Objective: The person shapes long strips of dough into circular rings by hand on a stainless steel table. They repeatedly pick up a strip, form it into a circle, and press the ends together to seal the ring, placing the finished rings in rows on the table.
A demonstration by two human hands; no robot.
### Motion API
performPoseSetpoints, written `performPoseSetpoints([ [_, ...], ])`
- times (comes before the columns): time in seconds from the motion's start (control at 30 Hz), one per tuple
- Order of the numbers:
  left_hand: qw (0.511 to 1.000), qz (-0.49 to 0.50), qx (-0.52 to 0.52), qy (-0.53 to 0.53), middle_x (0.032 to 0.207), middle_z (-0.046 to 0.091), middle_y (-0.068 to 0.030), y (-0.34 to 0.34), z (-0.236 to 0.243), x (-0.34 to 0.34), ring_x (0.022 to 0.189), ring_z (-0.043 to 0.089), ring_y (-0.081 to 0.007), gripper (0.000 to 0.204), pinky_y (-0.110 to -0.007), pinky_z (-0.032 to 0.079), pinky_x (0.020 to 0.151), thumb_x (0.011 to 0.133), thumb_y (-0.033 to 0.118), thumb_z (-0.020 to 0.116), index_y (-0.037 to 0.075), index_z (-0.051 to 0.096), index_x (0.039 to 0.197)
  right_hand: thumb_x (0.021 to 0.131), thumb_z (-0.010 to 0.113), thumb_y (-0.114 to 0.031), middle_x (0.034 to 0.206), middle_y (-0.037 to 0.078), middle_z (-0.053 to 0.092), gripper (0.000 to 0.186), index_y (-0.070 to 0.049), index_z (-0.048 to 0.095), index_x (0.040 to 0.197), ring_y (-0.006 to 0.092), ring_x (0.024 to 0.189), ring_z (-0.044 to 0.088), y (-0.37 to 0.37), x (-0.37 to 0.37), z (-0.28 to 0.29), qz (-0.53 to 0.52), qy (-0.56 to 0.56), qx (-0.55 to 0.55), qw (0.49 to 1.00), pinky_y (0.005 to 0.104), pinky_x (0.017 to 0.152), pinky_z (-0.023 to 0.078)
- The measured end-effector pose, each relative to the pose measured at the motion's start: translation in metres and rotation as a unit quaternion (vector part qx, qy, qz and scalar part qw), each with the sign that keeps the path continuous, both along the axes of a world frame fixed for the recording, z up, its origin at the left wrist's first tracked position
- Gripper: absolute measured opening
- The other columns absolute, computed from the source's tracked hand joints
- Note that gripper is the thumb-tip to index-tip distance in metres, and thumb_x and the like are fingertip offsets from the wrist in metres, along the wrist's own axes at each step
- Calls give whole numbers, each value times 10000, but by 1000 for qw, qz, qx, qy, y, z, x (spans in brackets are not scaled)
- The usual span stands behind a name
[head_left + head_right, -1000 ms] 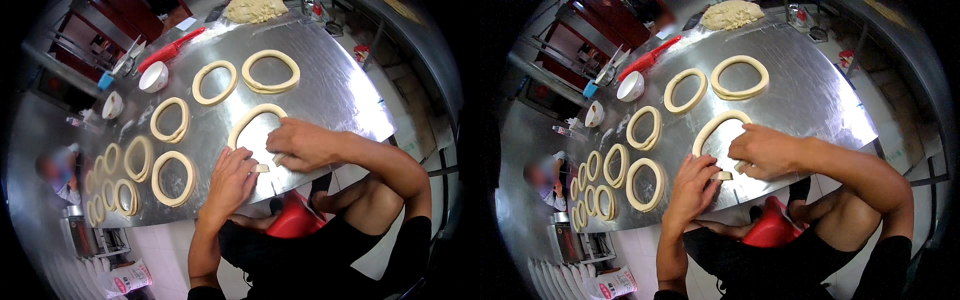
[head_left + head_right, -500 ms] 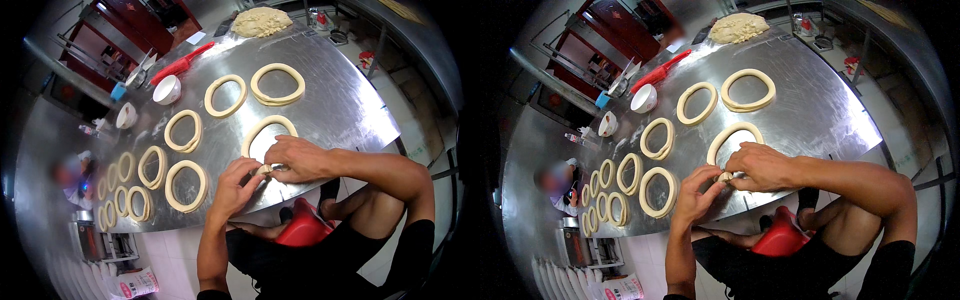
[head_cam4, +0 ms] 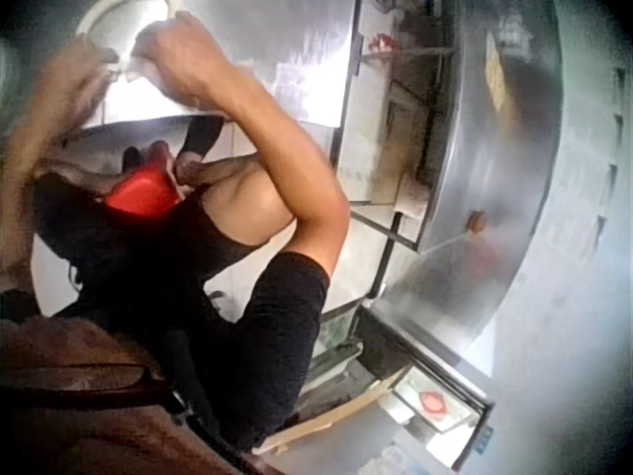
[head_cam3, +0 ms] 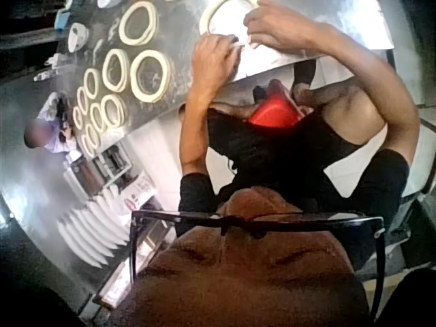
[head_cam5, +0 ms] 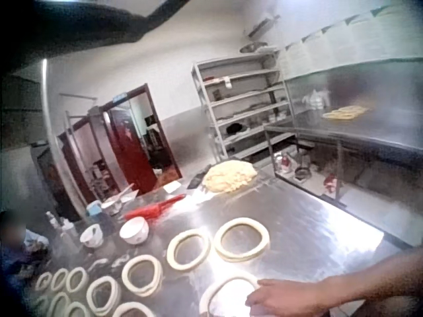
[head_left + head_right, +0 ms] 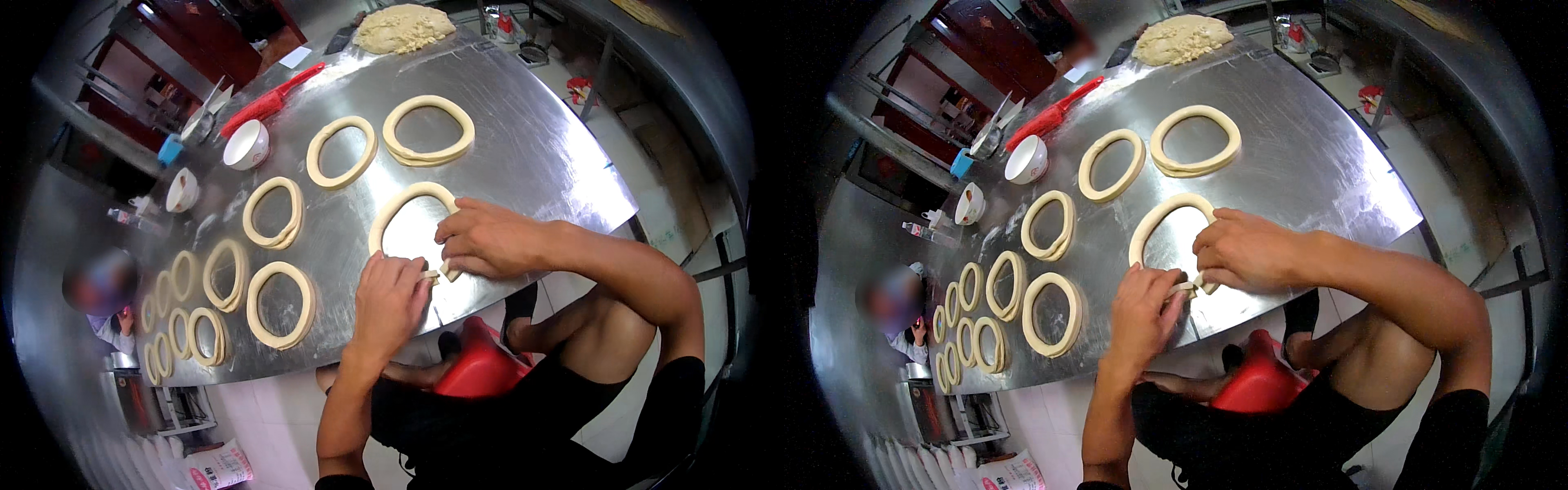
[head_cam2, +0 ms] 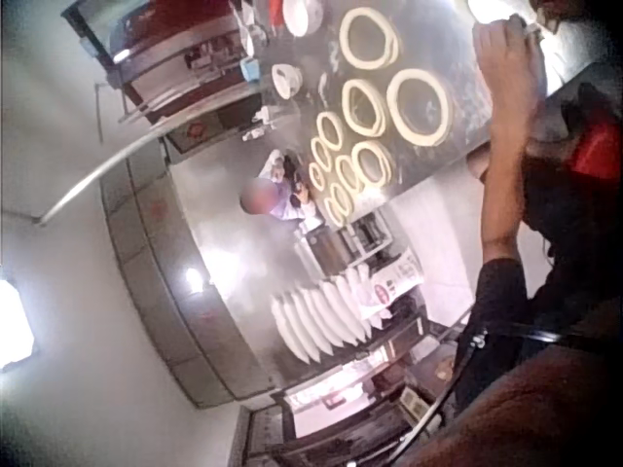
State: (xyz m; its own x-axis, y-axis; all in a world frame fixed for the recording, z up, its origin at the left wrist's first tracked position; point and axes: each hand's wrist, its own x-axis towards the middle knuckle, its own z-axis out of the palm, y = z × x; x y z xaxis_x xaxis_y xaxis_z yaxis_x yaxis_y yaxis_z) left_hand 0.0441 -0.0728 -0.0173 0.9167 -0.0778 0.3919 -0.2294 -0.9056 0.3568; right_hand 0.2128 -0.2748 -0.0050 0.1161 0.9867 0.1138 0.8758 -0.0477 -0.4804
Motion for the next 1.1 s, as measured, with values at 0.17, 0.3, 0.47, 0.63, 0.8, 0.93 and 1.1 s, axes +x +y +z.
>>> performPoseSetpoints([
  [0.17, 999, 2, -18, 39, 983, 709, -112, 2, 3, 1, 1003, 691, -340, 210, -551, 456, 1156, 887, 96, 805, 50, 762, 1087, 1029, 635, -285, 1201, 151, 704, 268, -47, 751, 1072, 309, 1257, 632, 3, -5, -8, -15, -29, 28, 999, 603, 1256, 301],
  [0.3, 997, 16, -71, 40, 976, 723, -121, 3, -1, 2, 971, 699, -345, 149, -560, 431, 1182, 913, 88, 785, 39, 757, 1051, 1035, 633, -287, 1126, 144, 694, 259, -49, 735, 1042, 313, 1212, 644, 3, -6, -11, -17, -19, 52, 998, 621, 1244, 309],
  [0.47, 989, 42, -141, 28, 965, 733, -131, 0, -4, 4, 924, 706, -335, 101, -557, 422, 1187, 949, 67, 751, 13, 747, 1033, 1049, 630, -301, 1079, 126, 676, 250, -61, 691, 1017, 318, 1152, 651, 9, -10, -15, -38, -4, 55, 998, 608, 1238, 320],
  [0.63, 984, 54, -170, 13, 960, 729, -131, -1, -10, 5, 912, 708, -321, 87, -551, 425, 1188, 961, 64, 743, 3, 743, 1023, 1055, 633, -320, 1012, 119, 653, 257, -70, 663, 1006, 320, 1093, 652, 12, -11, -22, -24, -47, 82, 995, 586, 1225, 345],
  [0.8, 988, 29, -151, 8, 957, 723, -142, 0, -8, 7, 918, 708, -347, 95, -553, 465, 1156, 939, 47, 745, -3, 737, 1019, 1049, 641, -318, 991, 111, 639, 251, -70, 657, 1013, 306, 1074, 651, 14, -12, -20, -19, -68, 82, 994, 576, 1215, 362],
  [0.93, 994, 14, -109, 7, 966, 711, -147, -3, -8, 9, 931, 701, -378, 124, -542, 491, 1137, 902, 12, 745, -9, 732, 1024, 1036, 656, -311, 987, 100, 639, 238, -73, 665, 1015, 296, 1050, 652, 13, -12, -30, -8, -74, 129, 989, 564, 1207, 372],
  [1.1, 996, -25, -80, 23, 1001, 703, -143, 4, -7, 9, 977, 693, -381, 165, -521, 499, 1137, 884, -2, 741, -19, 724, 1047, 1024, 667, -319, 996, 91, 640, 243, -78, 666, 1059, 291, 1069, 658, 15, -15, -28, -9, -100, 114, 988, 566, 1209, 371],
])
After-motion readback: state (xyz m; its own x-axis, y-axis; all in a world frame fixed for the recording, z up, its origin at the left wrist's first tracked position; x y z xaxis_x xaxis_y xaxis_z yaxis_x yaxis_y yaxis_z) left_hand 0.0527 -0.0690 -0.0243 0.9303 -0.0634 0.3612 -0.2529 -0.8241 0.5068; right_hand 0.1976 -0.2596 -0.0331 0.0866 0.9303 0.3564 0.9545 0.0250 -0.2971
